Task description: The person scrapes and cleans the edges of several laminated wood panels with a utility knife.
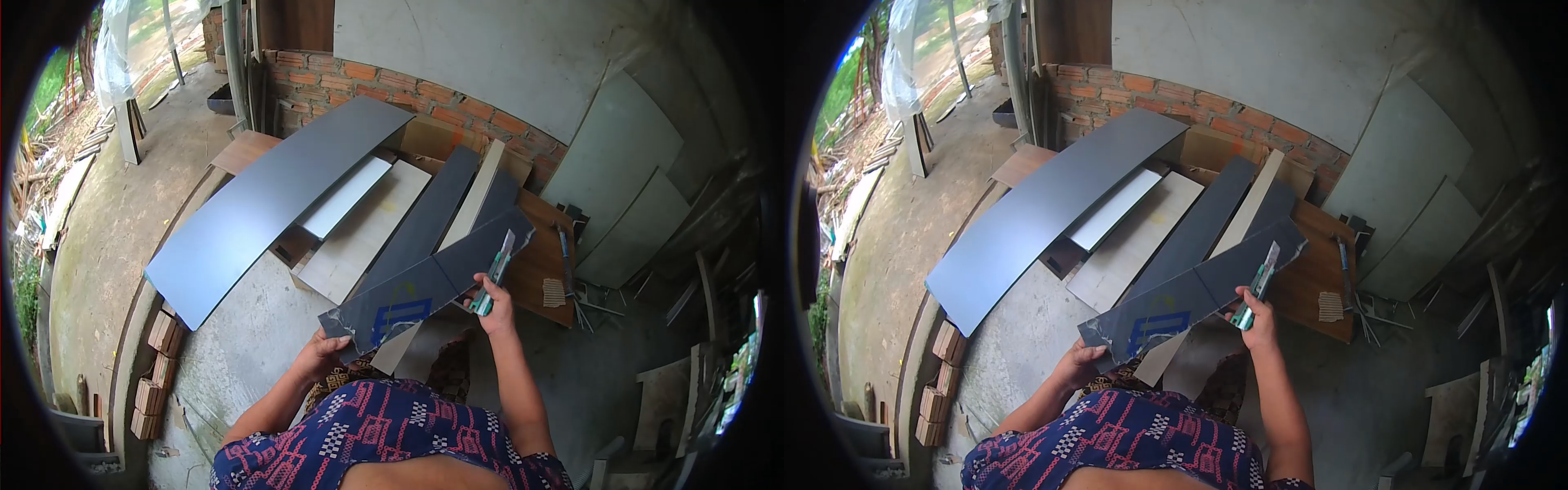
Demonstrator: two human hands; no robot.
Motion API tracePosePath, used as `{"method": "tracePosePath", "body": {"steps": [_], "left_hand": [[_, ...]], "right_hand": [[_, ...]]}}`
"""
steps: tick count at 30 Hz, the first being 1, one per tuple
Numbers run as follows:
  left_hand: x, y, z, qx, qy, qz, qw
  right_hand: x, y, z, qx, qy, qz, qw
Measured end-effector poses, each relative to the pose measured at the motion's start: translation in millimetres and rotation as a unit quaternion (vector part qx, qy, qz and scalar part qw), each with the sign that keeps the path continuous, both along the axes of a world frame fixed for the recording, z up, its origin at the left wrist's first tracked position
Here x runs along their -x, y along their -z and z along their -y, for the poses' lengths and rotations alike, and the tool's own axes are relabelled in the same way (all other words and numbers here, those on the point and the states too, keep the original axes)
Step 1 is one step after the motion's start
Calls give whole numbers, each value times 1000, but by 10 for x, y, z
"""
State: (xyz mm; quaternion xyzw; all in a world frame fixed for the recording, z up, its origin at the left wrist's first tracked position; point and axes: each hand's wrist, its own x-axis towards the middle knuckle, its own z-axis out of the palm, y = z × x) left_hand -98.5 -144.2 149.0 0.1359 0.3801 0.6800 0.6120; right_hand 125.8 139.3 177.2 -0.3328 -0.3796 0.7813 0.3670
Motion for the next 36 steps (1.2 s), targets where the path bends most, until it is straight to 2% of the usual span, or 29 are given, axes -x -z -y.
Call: {"method": "tracePosePath", "body": {"steps": [1, 8, 14, 20, 23, 26, 27, 31, 33, 35, 36], "left_hand": [[10, 43, 16, -22, 5, 49, 999], [72, 288, 58, -30, -19, 89, 995], [30, 477, -67, -22, -48, 142, 988], [-67, 362, -251, 26, -52, 139, 989], [-94, 486, -439, 39, -64, 72, 995], [-71, 511, -547, 137, -16, 48, 989], [-65, 550, -565, 164, -9, 7, 986], [168, 554, -581, 243, 139, -111, 954], [212, 622, -542, 225, 202, -171, 938], [250, 504, -494, 197, 292, -275, 895], [271, 391, -532, 158, 380, -376, 830]], "right_hand": [[135, -93, -37, 5, -6, 3, 1000], [845, 34, -390, -2, -74, 68, 995], [1194, 198, -544, 30, -69, 122, 990], [1293, 185, -617, 14, -77, 165, 983], [1257, 115, -595, -40, -124, 214, 968], [1142, 154, -521, -56, -125, 224, 965], [1100, 158, -479, -63, -116, 232, 964], [915, 164, -342, -69, -109, 232, 964], [812, 165, -254, -54, -111, 203, 971], [704, 166, -148, -39, -111, 174, 978], [648, 160, -86, -39, -114, 174, 977]]}}
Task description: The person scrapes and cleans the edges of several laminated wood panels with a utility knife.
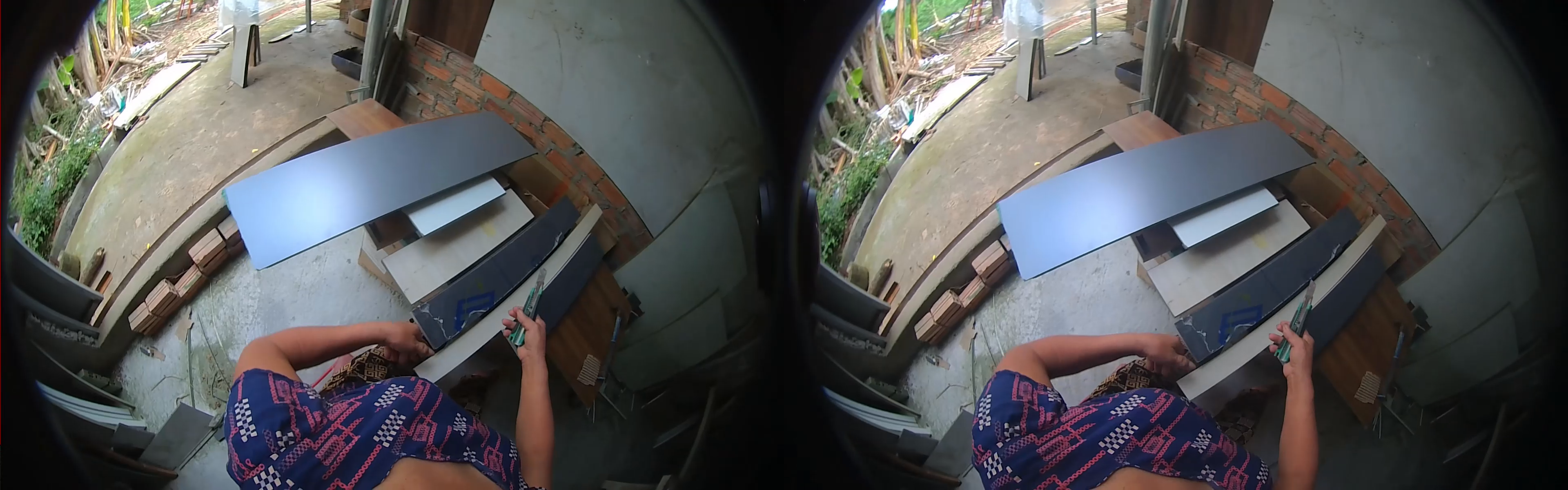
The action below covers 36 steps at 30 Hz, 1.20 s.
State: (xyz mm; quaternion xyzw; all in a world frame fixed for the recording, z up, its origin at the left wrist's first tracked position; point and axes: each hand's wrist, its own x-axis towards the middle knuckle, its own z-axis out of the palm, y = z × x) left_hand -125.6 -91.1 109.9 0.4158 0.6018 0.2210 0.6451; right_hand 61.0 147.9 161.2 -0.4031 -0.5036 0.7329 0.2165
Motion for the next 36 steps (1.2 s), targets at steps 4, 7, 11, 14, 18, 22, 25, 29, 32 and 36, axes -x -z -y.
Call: {"method": "tracePosePath", "body": {"steps": [4, 7, 11, 14, 18, 22, 25, 29, 32, 36], "left_hand": [[-96, -629, -366, -233, 366, -312, 845], [-450, -1803, -658, -326, 462, -404, 719], [-1447, -2625, -986, -323, 617, -482, 532], [-2015, -2983, -1106, -344, 658, -465, 482], [-2291, -3210, -1153, -367, 690, -431, 450], [-2470, -3347, -1209, -383, 697, -418, 439], [-2416, -3424, -1269, -383, 704, -401, 444], [-2223, -3387, -1328, -383, 713, -388, 440], [-1924, -3036, -1331, -383, 667, -397, 500], [-1217, -2297, -1202, -374, 519, -375, 671]], "right_hand": [[-274, -68, 206, -9, -5, 6, 1000], [-478, -136, 295, -21, 0, -11, 1000], [-742, -277, 400, -57, 28, -13, 998], [-988, -331, 456, -69, 67, -11, 995], [-1250, -340, 525, -78, 109, -5, 991], [-1446, -350, 574, -82, 131, 2, 988], [-1532, -320, 605, -84, 152, 8, 985], [-1557, -254, 610, -85, 187, 10, 979], [-1584, -140, 641, -73, 189, -5, 979], [-1652, -10, 772, 20, 177, -66, 982]]}}
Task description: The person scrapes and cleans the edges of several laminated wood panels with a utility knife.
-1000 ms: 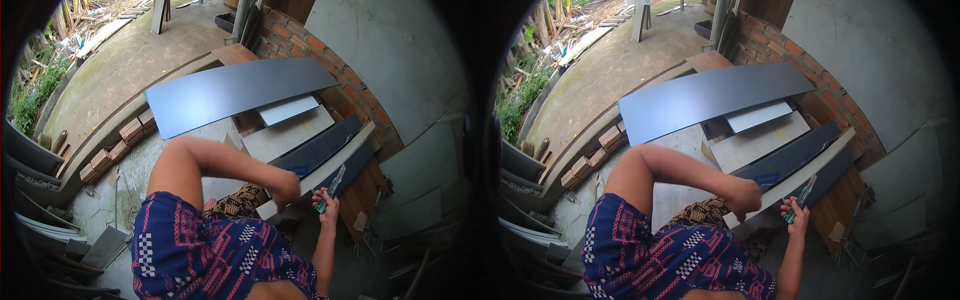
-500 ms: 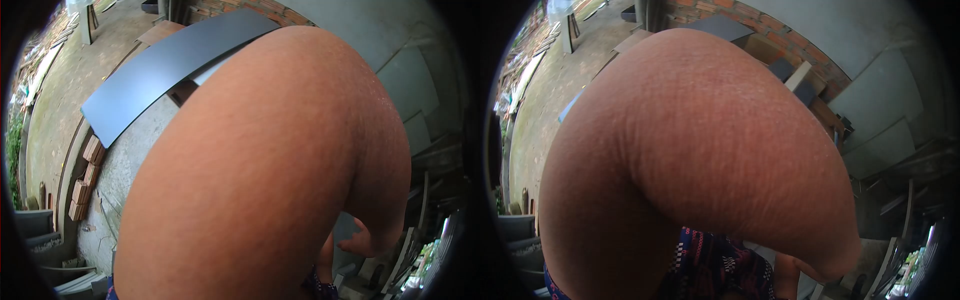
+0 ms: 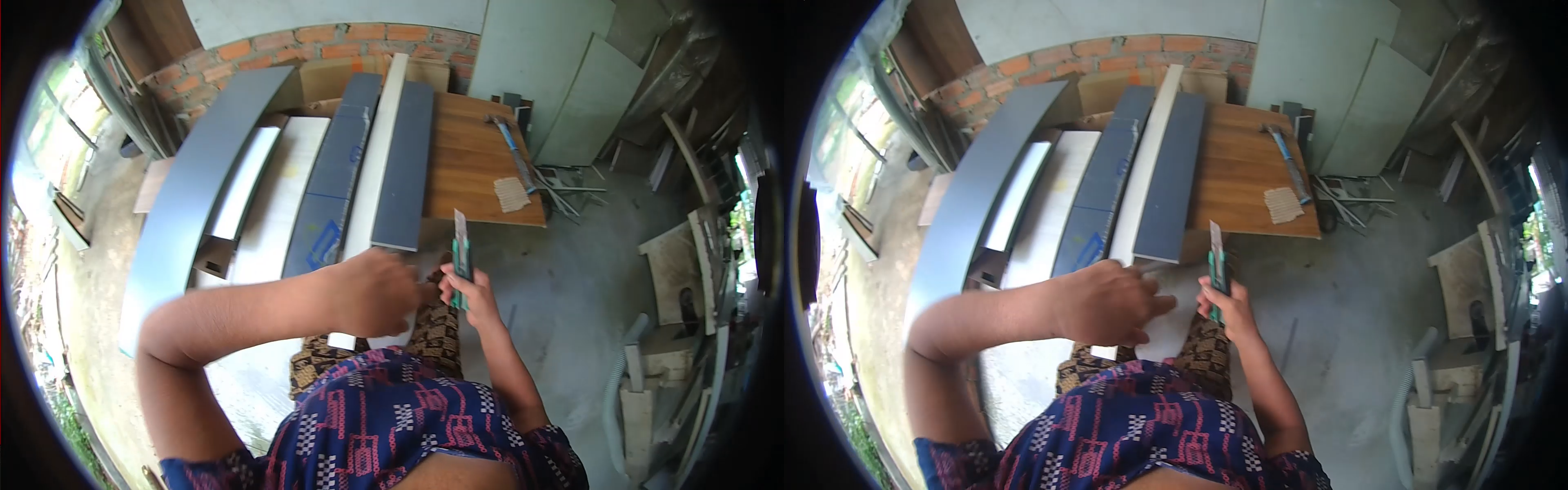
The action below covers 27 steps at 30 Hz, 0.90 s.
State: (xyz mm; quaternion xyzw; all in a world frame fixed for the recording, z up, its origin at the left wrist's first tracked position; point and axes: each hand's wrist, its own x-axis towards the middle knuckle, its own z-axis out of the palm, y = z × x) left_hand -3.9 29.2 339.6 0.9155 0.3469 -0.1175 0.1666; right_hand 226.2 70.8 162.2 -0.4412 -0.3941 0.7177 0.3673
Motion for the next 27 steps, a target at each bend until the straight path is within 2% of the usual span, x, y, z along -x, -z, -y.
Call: {"method": "tracePosePath", "body": {"steps": [2, 5, 6, 7, 8, 10, 11, 14, 15, 18, 19, 22, 27], "left_hand": [[382, 254, 105, 39, -127, 59, 989], [849, 691, 388, -13, -335, 150, 930], [979, 961, 528, 5, -437, 256, 862], [1091, 1171, 668, 50, -533, 343, 772], [1196, 1367, 812, 90, -614, 425, 658], [1390, 1770, 1127, 146, -709, 540, 430], [1444, 1949, 1232, 149, -739, 548, 363], [1560, 2276, 1374, 194, -782, 533, 258], [1578, 2327, 1366, 199, -786, 527, 254], [1656, 2514, 1206, 191, -760, 589, 197], [1664, 2524, 1141, 179, -762, 603, 156], [1792, 2899, 1057, 170, -712, 671, 119], [1819, 2976, 1051, 168, -713, 669, 125]], "right_hand": [[-64, 53, 62, -29, -22, -6, 999], [-149, 107, 134, -44, -32, 2, 999], [-153, 148, 158, -44, -33, 8, 998], [-154, 200, 177, -41, -32, 4, 999], [-149, 247, 187, -39, -32, 2, 999], [-69, 336, 240, -33, -42, -7, 999], [-20, 382, 261, -30, -49, -15, 998], [155, 439, 349, -6, -81, -20, 996], [221, 421, 388, 4, -92, -14, 996], [350, 475, 483, 6, -123, 1, 992], [386, 473, 532, 0, -129, 10, 992], [435, 461, 647, 0, -150, 37, 988], [397, 453, 772, 35, -179, 78, 980]]}}
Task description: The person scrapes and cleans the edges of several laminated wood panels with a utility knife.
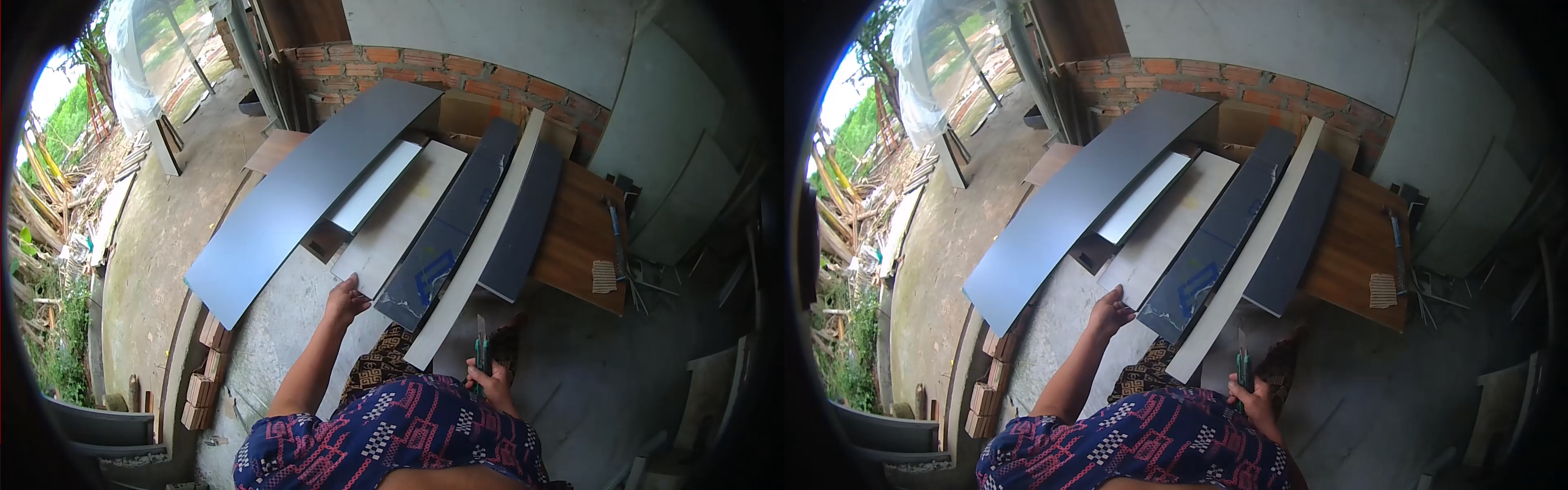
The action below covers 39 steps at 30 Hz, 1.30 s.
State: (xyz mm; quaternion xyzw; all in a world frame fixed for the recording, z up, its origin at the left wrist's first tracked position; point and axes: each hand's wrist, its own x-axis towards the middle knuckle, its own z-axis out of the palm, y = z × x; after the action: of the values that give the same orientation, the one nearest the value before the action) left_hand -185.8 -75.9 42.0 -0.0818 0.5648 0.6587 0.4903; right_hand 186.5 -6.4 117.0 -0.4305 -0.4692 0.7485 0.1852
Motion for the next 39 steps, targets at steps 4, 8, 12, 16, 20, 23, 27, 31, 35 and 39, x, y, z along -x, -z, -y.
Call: {"method": "tracePosePath", "body": {"steps": [4, 8, 12, 16, 20, 23, 27, 31, 35, 39], "left_hand": [[-89, -81, -38, -61, -37, 71, 995], [-91, -205, -158, -124, -63, 117, 983], [-11, -66, -242, -209, -32, 83, 974], [57, -91, -237, -231, -20, 97, 968], [-33, -253, -262, -282, -37, 122, 951], [-141, -383, -330, -297, -30, 133, 945], [-251, -515, -339, -293, 3, 135, 946], [-416, -633, -256, -282, 33, 56, 957], [-403, -462, -12, -326, 20, 63, 943], [-505, -555, 333, -323, 32, 24, 945]], "right_hand": [[27, 87, 5, -8, -5, -14, 1000], [105, 27, 11, -24, -28, -14, 999], [81, 69, 44, -39, -36, -15, 998], [27, 30, 57, -15, -8, -22, 1000], [32, 106, 60, -24, -17, -12, 999], [61, 126, 51, -36, -26, -28, 999], [52, 116, 41, -47, -37, -29, 998], [34, 87, 24, -39, -24, -39, 998], [16, 186, 15, -38, -23, -53, 998], [50, 187, 0, -44, -17, -45, 998]]}}
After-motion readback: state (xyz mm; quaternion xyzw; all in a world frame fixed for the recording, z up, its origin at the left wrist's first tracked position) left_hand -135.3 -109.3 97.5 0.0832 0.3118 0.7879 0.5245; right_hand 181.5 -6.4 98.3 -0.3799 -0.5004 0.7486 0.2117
